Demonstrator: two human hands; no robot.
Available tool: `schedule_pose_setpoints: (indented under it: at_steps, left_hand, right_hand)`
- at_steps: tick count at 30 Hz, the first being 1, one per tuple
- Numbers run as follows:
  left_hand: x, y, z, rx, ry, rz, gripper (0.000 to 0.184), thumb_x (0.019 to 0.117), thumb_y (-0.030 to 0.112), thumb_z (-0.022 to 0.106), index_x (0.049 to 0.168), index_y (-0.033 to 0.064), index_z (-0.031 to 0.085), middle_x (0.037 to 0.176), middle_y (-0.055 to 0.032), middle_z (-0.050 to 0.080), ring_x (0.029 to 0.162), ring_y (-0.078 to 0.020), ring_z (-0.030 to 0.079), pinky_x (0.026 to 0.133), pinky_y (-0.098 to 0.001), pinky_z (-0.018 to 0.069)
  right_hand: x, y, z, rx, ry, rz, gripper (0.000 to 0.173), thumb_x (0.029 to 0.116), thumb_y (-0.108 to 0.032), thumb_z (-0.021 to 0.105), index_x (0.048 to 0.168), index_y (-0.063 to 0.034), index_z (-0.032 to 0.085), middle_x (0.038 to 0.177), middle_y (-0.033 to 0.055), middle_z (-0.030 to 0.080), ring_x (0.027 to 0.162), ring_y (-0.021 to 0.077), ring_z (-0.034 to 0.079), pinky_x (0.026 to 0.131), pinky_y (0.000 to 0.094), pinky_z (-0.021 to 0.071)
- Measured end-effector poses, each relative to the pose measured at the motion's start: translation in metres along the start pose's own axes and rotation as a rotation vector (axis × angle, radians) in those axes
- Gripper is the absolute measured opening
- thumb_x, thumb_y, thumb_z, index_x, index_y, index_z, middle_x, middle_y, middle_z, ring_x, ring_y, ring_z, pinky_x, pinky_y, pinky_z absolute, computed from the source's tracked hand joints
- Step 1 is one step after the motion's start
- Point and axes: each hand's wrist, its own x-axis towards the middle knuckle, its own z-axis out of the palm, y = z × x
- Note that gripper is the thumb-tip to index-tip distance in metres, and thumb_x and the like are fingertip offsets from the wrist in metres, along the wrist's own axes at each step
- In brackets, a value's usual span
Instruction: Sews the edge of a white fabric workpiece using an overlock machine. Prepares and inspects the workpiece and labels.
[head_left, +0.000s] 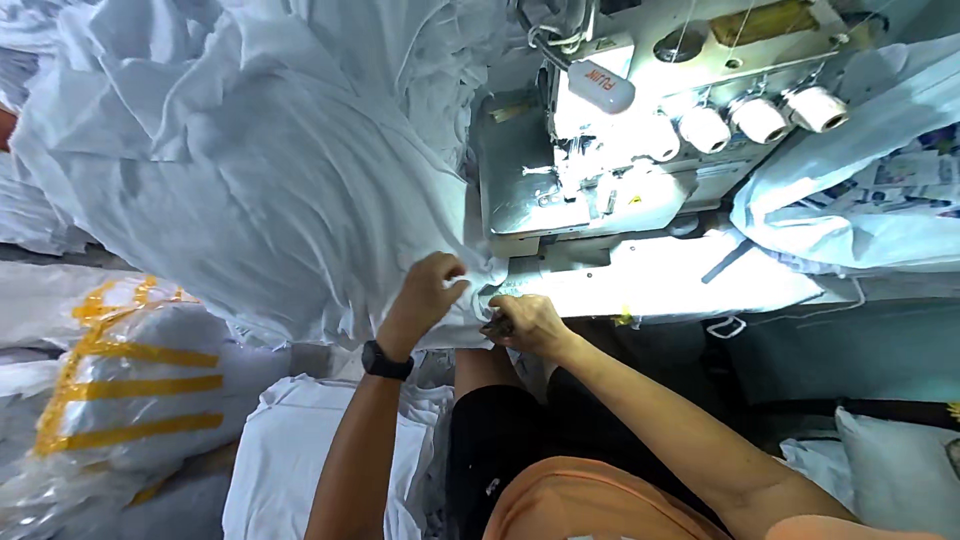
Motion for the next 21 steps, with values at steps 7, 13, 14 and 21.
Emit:
schedule_pose_setpoints:
  at_steps: [7, 13, 14, 21]
  left_hand:
    - [0.052, 0.002, 0.038, 0.219, -0.165, -0.019, 0.017, 0.0952, 0.008, 0.066, 0.101, -0.0054, 0.074, 0.108, -0.0251, 0.069, 0.102, -0.0409, 0.069, 0.087, -0.0568, 0.0555]
    - [0.052, 0.030, -0.037, -0.089, 0.031, -0.294, 0.027, 0.0998, 0.005, 0.056, 0.123, -0.0099, 0.056, 0.079, -0.0174, 0.064, 0.068, -0.0252, 0.061, 0.068, -0.0461, 0.0524]
    - [0.050, 0.030, -0.047, -0.119, 0.103, -0.249, 0.025, 0.1006, 0.004, 0.055, 0.122, -0.0092, 0.056, 0.076, -0.0150, 0.063, 0.063, -0.0207, 0.059, 0.063, -0.0417, 0.0518]
    - [0.066, 0.022, -0.062, 0.238, 0.060, 0.325, 0.024, 0.0886, -0.015, 0.053, 0.097, -0.0035, 0.073, 0.096, -0.0168, 0.070, 0.090, -0.0304, 0.070, 0.079, -0.0484, 0.0573]
  right_hand:
    - [0.006, -0.022, -0.006, 0.075, -0.022, 0.042, 0.010, 0.0815, -0.008, 0.071, 0.088, -0.0011, 0.073, 0.087, 0.0178, 0.071, 0.059, 0.0295, 0.066, 0.048, 0.0428, 0.0512]
    - [0.057, -0.053, -0.036, 0.519, 0.119, 0.299, 0.017, 0.0751, -0.001, 0.074, 0.087, 0.0080, 0.066, 0.076, 0.0161, 0.066, 0.064, 0.0196, 0.062, 0.058, 0.0303, 0.0503]
    - [0.066, -0.057, -0.044, 0.602, 0.097, 0.371, 0.017, 0.0772, 0.000, 0.072, 0.091, 0.0094, 0.067, 0.072, 0.0144, 0.065, 0.062, 0.0149, 0.058, 0.058, 0.0257, 0.0474]
    - [0.083, -0.049, -0.071, 0.786, 0.169, 0.348, 0.023, 0.0961, -0.007, 0.063, 0.079, 0.0075, 0.062, 0.061, 0.0019, 0.052, 0.056, -0.0045, 0.043, 0.054, 0.0106, 0.0345]
